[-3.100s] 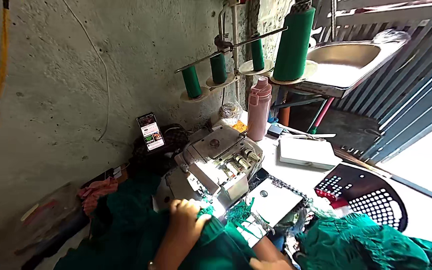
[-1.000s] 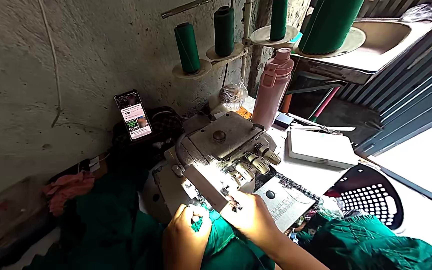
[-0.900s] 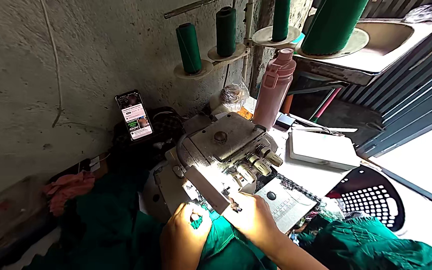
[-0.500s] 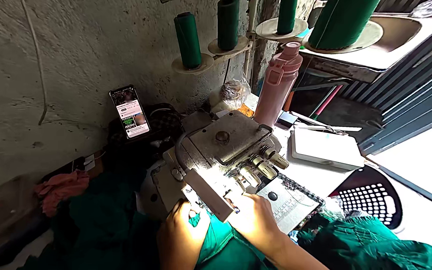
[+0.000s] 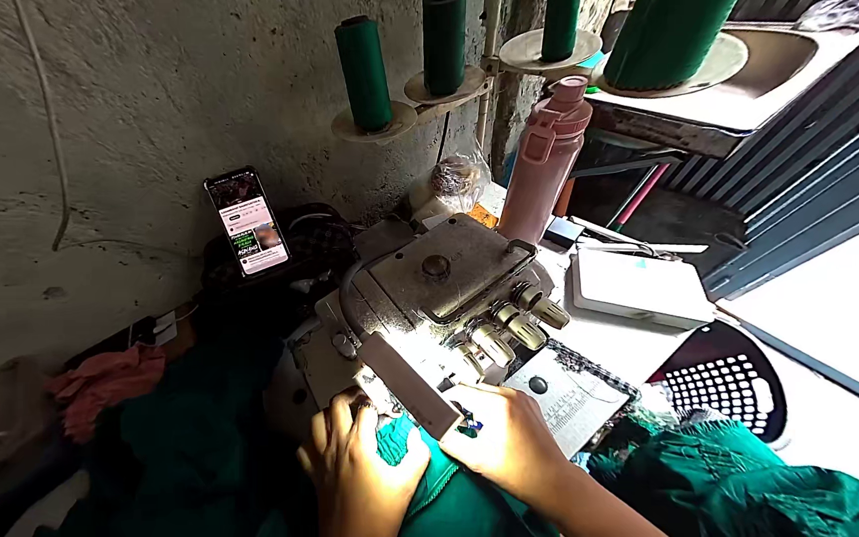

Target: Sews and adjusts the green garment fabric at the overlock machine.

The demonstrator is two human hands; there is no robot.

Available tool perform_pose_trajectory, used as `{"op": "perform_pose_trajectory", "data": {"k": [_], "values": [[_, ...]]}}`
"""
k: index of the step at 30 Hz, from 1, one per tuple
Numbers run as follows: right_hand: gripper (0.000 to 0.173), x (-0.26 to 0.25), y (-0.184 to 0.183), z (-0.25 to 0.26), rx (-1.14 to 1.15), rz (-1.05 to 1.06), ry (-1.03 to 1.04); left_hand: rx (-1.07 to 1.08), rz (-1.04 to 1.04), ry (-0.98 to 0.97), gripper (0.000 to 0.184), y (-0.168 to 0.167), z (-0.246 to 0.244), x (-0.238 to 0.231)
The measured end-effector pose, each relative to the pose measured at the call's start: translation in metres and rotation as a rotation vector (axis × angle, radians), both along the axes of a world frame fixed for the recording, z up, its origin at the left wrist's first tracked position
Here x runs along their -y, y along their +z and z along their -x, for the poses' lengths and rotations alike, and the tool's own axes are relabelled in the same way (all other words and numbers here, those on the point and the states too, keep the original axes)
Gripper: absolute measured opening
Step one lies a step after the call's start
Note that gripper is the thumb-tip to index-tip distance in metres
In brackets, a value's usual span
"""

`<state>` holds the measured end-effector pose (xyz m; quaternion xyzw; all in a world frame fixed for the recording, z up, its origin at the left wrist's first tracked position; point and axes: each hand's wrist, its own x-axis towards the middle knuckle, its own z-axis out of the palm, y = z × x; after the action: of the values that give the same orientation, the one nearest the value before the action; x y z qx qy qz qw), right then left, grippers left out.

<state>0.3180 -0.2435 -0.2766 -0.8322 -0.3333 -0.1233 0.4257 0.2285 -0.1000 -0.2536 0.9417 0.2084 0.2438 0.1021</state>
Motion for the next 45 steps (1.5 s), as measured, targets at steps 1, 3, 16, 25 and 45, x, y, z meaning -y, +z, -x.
{"op": "perform_pose_trajectory", "data": {"k": [1,3,16,25,45], "values": [[0.027,0.0,0.001,0.0,0.0,0.008,0.0,-0.013,0.0,0.007,0.054,0.001,0.0,0.0],[0.026,-0.001,0.003,0.0,-0.008,0.017,-0.002,-0.019,0.001,0.016,0.053,0.0,0.0,0.0],[0.023,-0.004,0.005,-0.002,0.006,0.023,-0.006,-0.034,-0.029,0.03,0.06,-0.001,-0.004,-0.004],[0.023,-0.006,0.005,-0.002,-0.02,0.014,0.001,0.236,0.27,-0.166,0.03,-0.021,-0.015,-0.042],[0.026,-0.002,-0.005,-0.006,-0.099,0.041,0.039,0.202,0.163,0.032,0.027,-0.015,-0.002,-0.025]]}}
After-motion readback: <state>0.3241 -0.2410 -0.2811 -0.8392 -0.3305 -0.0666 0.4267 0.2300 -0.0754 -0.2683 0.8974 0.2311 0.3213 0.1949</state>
